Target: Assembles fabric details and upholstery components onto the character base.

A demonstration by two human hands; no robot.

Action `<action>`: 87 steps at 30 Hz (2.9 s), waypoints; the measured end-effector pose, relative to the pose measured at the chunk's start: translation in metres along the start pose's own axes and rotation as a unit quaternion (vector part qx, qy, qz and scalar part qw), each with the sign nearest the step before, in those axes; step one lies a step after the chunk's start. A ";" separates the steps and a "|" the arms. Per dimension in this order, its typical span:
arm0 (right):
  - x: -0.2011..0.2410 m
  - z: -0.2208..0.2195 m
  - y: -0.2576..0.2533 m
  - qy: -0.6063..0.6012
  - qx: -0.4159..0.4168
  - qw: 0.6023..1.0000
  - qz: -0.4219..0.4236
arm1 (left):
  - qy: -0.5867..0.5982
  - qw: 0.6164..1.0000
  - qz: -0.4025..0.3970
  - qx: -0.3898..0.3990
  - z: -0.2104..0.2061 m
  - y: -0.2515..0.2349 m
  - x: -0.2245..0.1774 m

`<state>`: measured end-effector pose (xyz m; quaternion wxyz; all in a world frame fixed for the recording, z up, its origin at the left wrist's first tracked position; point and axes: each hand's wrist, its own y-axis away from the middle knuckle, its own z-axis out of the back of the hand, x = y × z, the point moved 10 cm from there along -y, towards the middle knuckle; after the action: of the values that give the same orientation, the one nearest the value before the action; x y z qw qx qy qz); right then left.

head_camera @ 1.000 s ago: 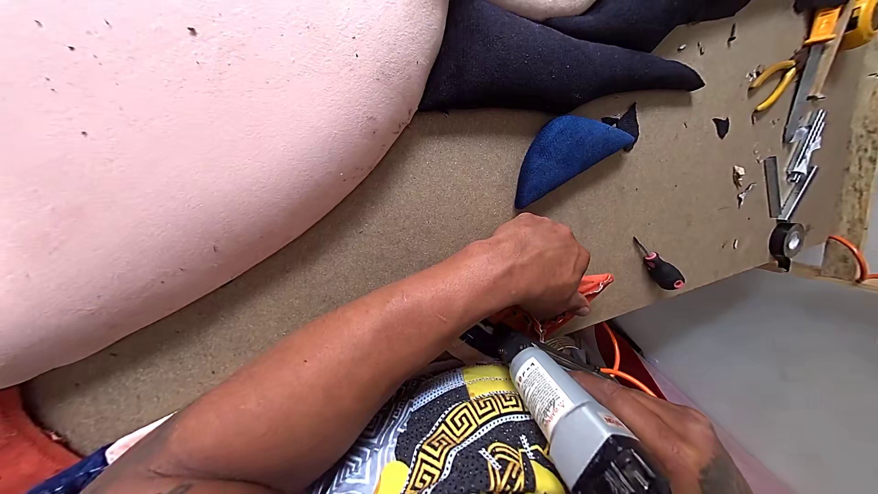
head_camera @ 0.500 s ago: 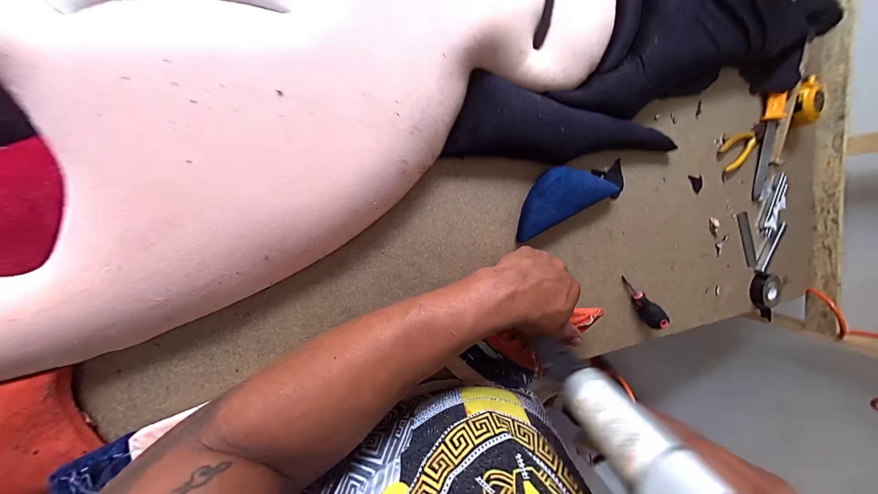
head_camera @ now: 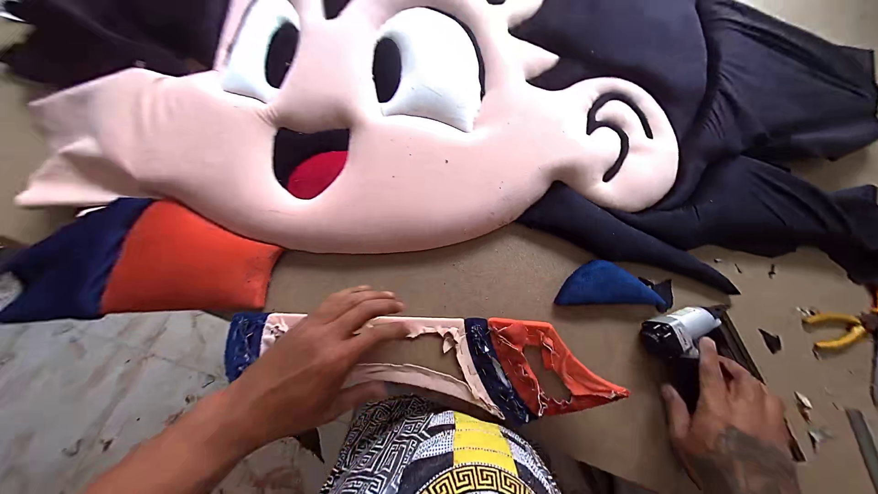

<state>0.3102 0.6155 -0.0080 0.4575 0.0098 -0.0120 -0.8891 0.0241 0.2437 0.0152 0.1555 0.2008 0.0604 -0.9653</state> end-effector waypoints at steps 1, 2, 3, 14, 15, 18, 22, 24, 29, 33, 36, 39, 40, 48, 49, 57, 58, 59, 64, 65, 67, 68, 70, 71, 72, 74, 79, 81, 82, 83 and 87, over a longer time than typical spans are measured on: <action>0.021 0.016 0.004 -0.031 0.012 0.998 0.059 | -0.027 0.999 0.026 -0.004 0.004 0.028 0.010; 0.046 0.031 0.009 -0.075 0.028 0.989 0.122 | -0.053 0.997 0.048 -0.008 0.006 0.054 0.018; 0.072 0.040 0.016 -0.115 0.035 0.975 0.187 | -0.073 0.995 0.068 -0.012 0.007 0.074 0.026; 0.132 0.050 -0.026 -0.236 -0.058 0.891 0.383 | -0.061 0.993 0.083 -0.054 0.019 0.108 0.062; 0.132 0.059 -0.043 -0.257 -0.025 0.887 0.382 | -0.039 0.994 0.091 -0.047 0.027 0.106 0.067; 0.142 0.073 -0.098 -0.304 0.050 0.881 0.359 | 0.048 0.988 0.148 -0.017 0.043 0.089 0.093; 0.160 0.029 -0.164 -0.355 0.219 0.883 0.214 | 0.204 0.938 0.260 0.101 0.025 0.067 0.144; 0.167 0.004 -0.175 -0.336 0.262 0.889 0.167 | 0.173 0.947 0.254 0.094 0.019 0.062 0.155; 0.170 -0.019 -0.175 -0.255 0.225 0.930 0.141 | 0.013 0.990 0.131 -0.045 0.022 0.067 0.128; 0.168 0.001 -0.155 -0.174 -0.002 0.976 0.128 | -0.018 0.992 0.084 -0.097 0.007 0.081 0.107; 0.182 0.013 -0.117 -0.117 -0.106 0.973 0.170 | -0.022 0.989 0.061 -0.134 0.005 0.084 0.095; 0.206 0.010 -0.088 -0.144 -0.081 0.946 0.278 | -0.036 0.987 0.048 -0.151 0.000 0.086 0.085; 0.211 0.005 -0.084 -0.139 -0.078 0.941 0.298 | -0.042 0.988 0.041 -0.146 -0.004 0.086 0.084; 0.203 -0.007 -0.093 -0.092 -0.064 0.954 0.277 | -0.040 0.993 0.015 -0.113 -0.010 0.063 0.076; 0.202 -0.005 -0.095 -0.091 -0.060 0.956 0.273 | -0.038 0.993 0.017 -0.111 -0.010 0.059 0.076; 0.196 -0.008 -0.097 -0.046 -0.059 0.966 0.246 | -0.004 0.992 0.033 -0.119 -0.004 0.029 0.094; 0.197 -0.010 -0.098 -0.041 -0.054 0.967 0.244 | -0.004 0.992 0.033 -0.118 -0.005 0.028 0.096; 0.199 -0.012 -0.098 -0.037 -0.049 0.968 0.243 | -0.007 0.993 0.030 -0.118 -0.006 0.028 0.097; 0.205 -0.016 -0.101 -0.011 -0.032 0.970 0.241 | -0.085 0.987 0.020 -0.135 -0.004 0.027 0.095; 0.206 -0.017 -0.101 -0.006 -0.030 0.970 0.239 | -0.092 0.987 0.024 -0.133 -0.005 0.026 0.097; 0.208 -0.019 -0.102 -0.001 -0.031 0.971 0.237 | -0.099 0.987 0.035 -0.120 -0.006 0.023 0.102; 0.208 -0.020 -0.102 0.000 -0.032 0.971 0.237 | -0.099 0.988 0.039 -0.115 -0.006 0.022 0.104; 0.208 -0.021 -0.101 0.002 -0.032 0.970 0.240 | -0.107 0.988 0.047 -0.098 -0.009 0.018 0.105; 0.207 -0.021 -0.101 0.002 -0.036 0.970 0.242 | -0.108 0.989 0.050 -0.089 -0.009 0.014 0.105; 0.207 -0.021 -0.102 0.002 -0.041 0.969 0.243 | -0.111 0.989 0.050 -0.083 -0.007 0.008 0.105; 0.206 -0.020 -0.103 -0.002 -0.044 0.968 0.246 | -0.117 0.990 0.046 -0.063 -0.002 -0.006 0.110; 0.206 -0.018 -0.108 -0.035 -0.039 0.963 0.264 | -0.088 0.995 0.002 -0.035 -0.003 -0.028 0.119; 0.208 -0.020 -0.109 -0.036 -0.039 0.962 0.267 | -0.067 0.997 -0.006 -0.046 -0.002 -0.028 0.122; 0.209 -0.021 -0.110 -0.037 -0.033 0.963 0.266 | -0.059 0.997 -0.006 -0.047 -0.002 -0.029 0.123; 0.209 -0.021 -0.111 -0.039 -0.030 0.964 0.263 | -0.055 0.997 -0.007 -0.047 -0.002 -0.030 0.125; 0.203 -0.016 -0.111 -0.068 -0.018 0.962 0.262 | -0.064 0.997 0.008 -0.041 -0.005 -0.031 0.124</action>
<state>0.1024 0.5151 -0.0290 0.6727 -0.0622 -0.0294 -0.7367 -0.0923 0.2391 -0.0384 0.1747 0.1326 0.0884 -0.9716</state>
